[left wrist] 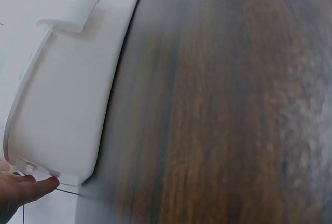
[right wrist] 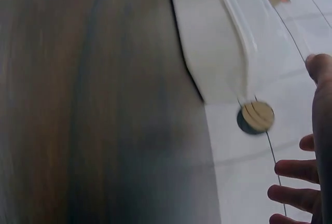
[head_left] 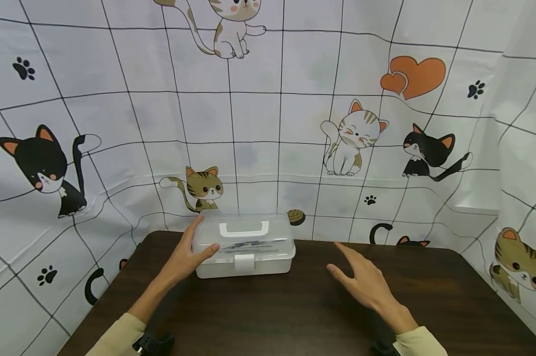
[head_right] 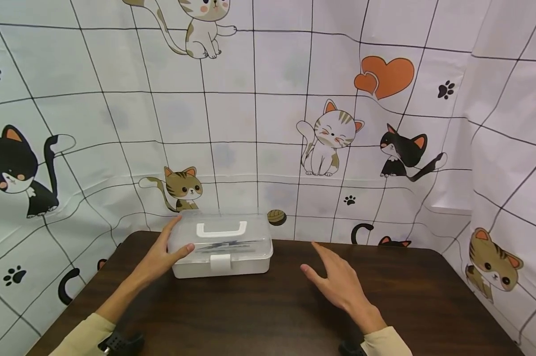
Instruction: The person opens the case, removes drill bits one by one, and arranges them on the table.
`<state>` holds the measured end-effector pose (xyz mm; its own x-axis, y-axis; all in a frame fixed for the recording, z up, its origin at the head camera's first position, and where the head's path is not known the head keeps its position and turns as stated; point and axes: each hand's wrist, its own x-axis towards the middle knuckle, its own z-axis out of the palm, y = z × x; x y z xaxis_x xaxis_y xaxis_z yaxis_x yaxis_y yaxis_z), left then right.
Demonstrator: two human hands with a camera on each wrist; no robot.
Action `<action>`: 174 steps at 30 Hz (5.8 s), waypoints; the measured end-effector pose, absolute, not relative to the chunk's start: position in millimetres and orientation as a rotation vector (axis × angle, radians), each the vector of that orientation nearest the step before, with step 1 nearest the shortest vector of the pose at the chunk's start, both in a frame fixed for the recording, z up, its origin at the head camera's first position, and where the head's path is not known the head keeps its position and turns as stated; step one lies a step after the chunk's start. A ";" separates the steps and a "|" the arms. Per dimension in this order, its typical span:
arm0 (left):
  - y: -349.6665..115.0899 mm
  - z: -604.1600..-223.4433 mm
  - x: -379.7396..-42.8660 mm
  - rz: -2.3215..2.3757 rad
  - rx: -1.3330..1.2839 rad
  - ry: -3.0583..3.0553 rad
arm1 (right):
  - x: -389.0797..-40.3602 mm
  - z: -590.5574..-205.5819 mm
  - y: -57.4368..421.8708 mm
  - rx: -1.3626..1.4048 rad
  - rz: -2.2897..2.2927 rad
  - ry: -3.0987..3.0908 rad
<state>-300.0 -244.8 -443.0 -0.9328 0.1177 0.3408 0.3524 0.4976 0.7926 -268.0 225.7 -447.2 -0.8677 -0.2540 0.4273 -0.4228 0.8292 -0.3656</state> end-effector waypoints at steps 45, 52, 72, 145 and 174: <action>-245.3 -440.7 -300.1 -1.379 -0.420 -2.499 | -271.6 -445.6 81.6 0.539 2.051 -2.654; -246.7 -439.8 -299.4 -1.375 -0.394 -2.509 | -270.8 -447.1 58.5 0.422 2.434 -2.628; -244.9 -446.3 -296.4 -1.410 -0.421 -2.496 | -267.9 -462.2 23.5 0.151 2.883 -2.324; -245.9 -444.1 -298.1 -1.378 -0.415 -2.483 | -271.7 -439.6 27.1 0.277 2.826 -2.315; -247.1 -444.4 -298.4 -1.354 -0.450 -2.487 | -264.7 -473.4 49.6 0.708 2.179 -2.463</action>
<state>-298.4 -247.1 -444.4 -0.9142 0.1391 0.3808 0.3953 0.5141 0.7612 -264.7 49.6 -473.4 -0.8881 -0.4468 0.1082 -0.1618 0.0835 -0.9833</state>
